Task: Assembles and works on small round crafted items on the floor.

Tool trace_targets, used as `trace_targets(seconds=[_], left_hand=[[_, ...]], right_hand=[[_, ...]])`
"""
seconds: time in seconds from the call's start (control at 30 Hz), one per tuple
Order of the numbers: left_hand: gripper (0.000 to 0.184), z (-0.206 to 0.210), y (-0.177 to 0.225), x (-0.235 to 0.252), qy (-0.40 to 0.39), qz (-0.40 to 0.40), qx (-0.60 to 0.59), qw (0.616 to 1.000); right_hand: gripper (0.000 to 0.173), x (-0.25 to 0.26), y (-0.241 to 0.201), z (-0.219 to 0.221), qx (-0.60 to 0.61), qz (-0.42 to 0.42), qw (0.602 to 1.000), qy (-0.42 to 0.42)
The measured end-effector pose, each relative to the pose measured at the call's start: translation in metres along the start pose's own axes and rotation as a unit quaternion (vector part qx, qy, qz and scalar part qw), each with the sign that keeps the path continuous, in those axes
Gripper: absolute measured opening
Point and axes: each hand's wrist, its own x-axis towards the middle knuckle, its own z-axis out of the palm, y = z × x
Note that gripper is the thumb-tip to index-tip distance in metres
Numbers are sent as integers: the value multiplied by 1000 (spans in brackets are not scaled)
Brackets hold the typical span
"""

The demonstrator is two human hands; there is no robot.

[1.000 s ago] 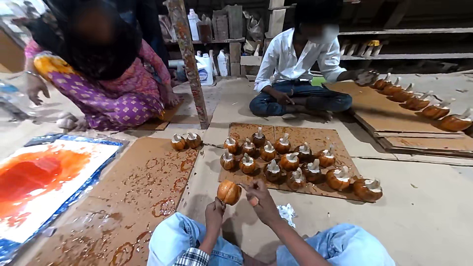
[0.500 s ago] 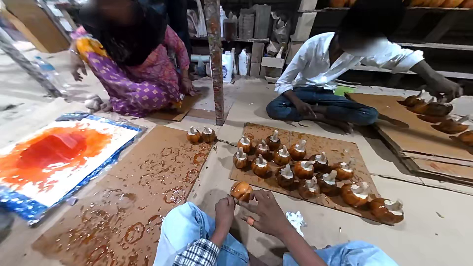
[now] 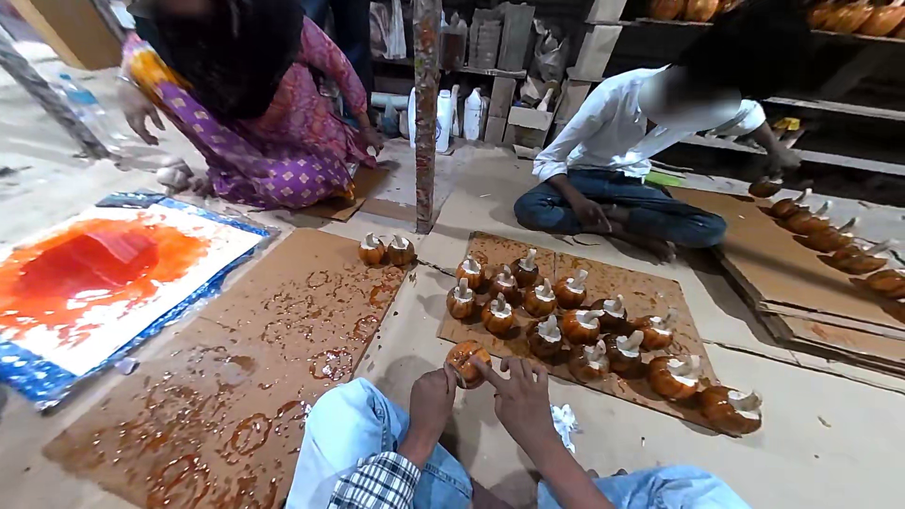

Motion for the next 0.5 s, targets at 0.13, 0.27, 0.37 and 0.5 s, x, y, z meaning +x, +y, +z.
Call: trace_targets(seconds=[0.13,0.27,0.37,0.5], left_hand=[[57,0,1,0,-47,12,46,998],[56,-1,6,2,-111,16,84,990],[55,-3,7,3,-150,11,95,984],[55,-2,6,4,-156,8,102,982]], right_hand=[[73,7,4,-13,94,126,972,-172],[68,4,10,-7,203,144,949,-195],[70,3,5,-10,155,79,963,-204],[70,-2,-3,-6,46,-32,990,-132]])
